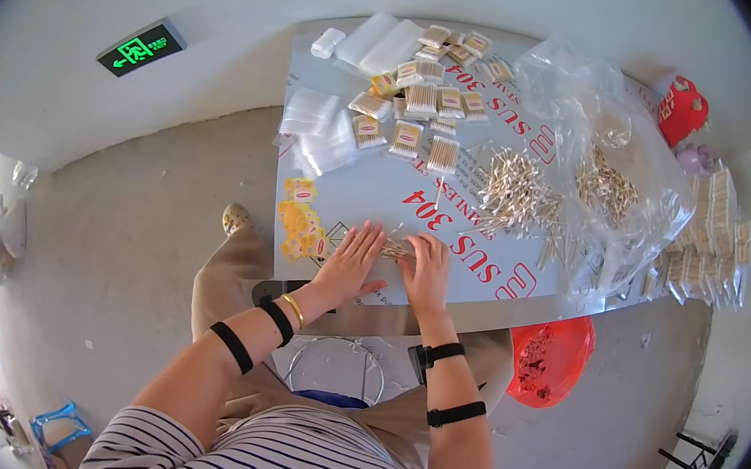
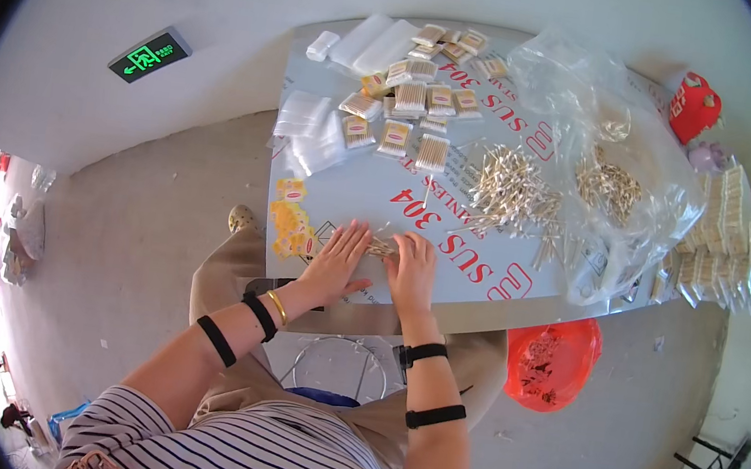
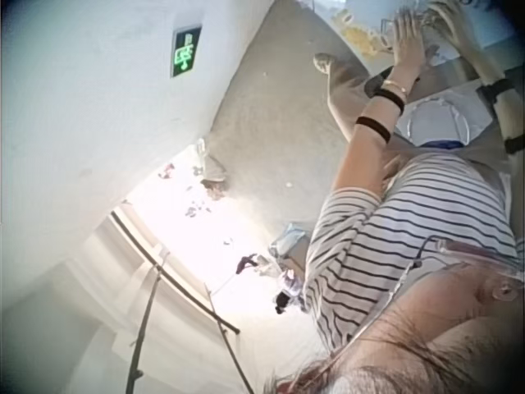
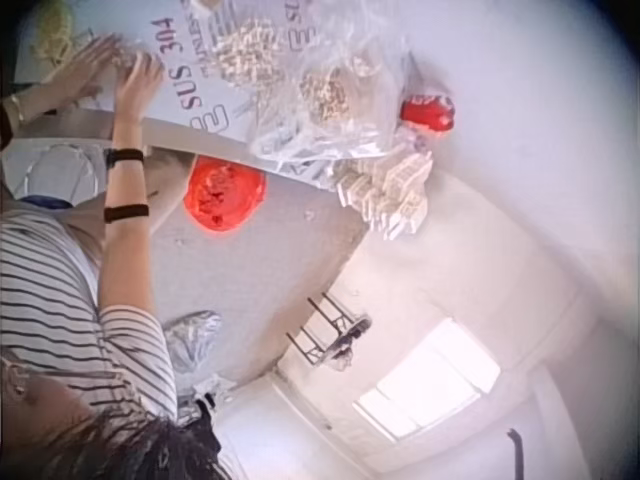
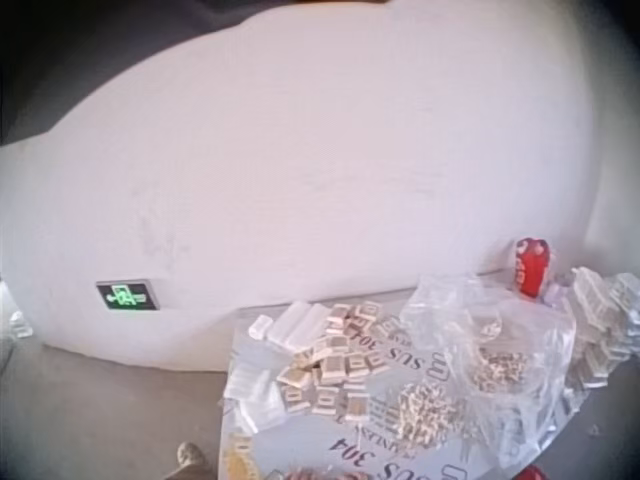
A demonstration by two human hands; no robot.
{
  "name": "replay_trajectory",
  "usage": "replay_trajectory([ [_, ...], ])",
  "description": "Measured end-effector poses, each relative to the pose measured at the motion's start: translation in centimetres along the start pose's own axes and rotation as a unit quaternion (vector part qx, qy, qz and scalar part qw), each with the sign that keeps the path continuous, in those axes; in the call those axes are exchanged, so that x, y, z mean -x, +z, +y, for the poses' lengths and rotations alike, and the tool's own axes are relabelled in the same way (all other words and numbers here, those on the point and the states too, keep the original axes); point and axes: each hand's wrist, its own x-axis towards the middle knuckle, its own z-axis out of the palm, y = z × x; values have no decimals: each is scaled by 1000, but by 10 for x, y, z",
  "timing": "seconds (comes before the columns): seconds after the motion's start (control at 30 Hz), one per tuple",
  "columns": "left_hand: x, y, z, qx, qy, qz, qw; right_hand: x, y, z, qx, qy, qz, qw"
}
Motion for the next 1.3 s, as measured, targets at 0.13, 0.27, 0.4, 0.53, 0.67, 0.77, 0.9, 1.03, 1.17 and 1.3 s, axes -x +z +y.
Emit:
replay_trajectory([
  [0.13, -11, 8, -1, -39, -16, 35, 998, 23, 8, -8, 36, -56, 170, 983],
  [0.27, -25, 1, -6, -42, -19, 43, 998, 37, 18, -20, 117, -59, 160, 978],
  [0.4, -28, 2, -17, -32, 8, 54, 998, 20, 17, -6, 117, -42, 180, 976],
  [0.53, -19, 4, -23, -18, 9, 58, 998, 11, 4, 0, 49, -49, 218, 973],
  [0.67, -16, -2, -17, 28, -11, 69, 997, -2, -19, -4, -21, -69, 201, 977],
  [0.77, -10, 3, -13, -19, -15, 56, 998, -32, -29, -25, 18, -167, 187, 968],
  [0.9, -11, 3, -12, -5, -8, 62, 998, -62, -22, -22, 72, -225, 172, 956],
  [1.03, -8, 4, -12, -10, -10, 55, 998, -64, -30, -8, 61, -167, 134, 975],
  [1.17, -5, 3, -14, 18, -19, 61, 998, -51, -42, 2, 78, -152, 127, 977],
  [1.3, -7, -1, -14, 48, -27, 49, 997, -44, -47, 14, 85, -132, 129, 979],
])
